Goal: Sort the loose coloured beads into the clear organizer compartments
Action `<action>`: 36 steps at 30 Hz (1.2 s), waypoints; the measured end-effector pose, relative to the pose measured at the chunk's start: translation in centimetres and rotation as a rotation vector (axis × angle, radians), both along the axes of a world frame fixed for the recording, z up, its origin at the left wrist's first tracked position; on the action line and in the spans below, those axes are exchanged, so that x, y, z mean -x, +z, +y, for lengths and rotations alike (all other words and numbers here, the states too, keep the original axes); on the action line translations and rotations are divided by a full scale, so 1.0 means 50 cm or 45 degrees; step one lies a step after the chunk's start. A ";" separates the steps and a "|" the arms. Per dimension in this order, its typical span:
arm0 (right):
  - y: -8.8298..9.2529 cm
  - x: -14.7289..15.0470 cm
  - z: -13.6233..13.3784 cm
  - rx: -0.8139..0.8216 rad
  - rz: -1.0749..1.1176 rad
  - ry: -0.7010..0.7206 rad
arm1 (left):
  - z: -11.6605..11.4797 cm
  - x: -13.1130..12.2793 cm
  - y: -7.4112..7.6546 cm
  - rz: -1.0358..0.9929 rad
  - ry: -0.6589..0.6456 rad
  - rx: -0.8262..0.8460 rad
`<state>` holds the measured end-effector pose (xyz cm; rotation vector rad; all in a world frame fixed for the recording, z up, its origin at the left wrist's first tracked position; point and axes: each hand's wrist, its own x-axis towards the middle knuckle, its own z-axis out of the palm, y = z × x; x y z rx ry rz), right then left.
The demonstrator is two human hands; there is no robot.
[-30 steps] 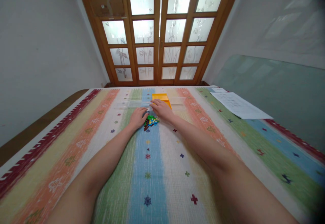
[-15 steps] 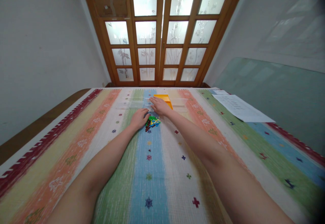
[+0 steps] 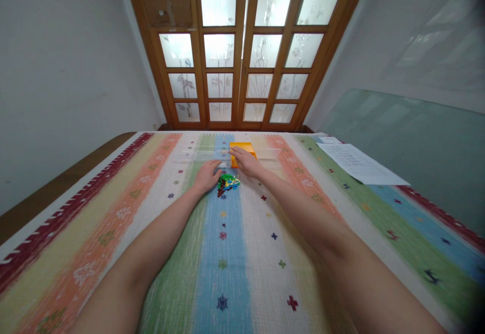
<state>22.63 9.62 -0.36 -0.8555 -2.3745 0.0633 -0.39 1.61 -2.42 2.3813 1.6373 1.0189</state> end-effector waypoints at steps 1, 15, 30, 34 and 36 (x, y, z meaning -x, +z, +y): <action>-0.002 -0.009 -0.008 0.003 0.025 0.001 | 0.006 0.008 0.001 -0.002 0.014 -0.015; -0.040 -0.060 -0.103 0.048 0.174 0.008 | 0.024 0.095 0.012 0.289 0.286 0.009; -0.040 -0.059 -0.109 -0.029 0.244 -0.018 | 0.023 0.118 0.022 0.466 0.294 0.161; -0.039 -0.059 -0.111 -0.048 0.238 -0.019 | 0.018 0.127 0.035 0.400 0.298 0.121; -0.036 -0.059 -0.113 -0.064 0.233 -0.017 | 0.012 0.131 0.052 0.297 0.259 0.031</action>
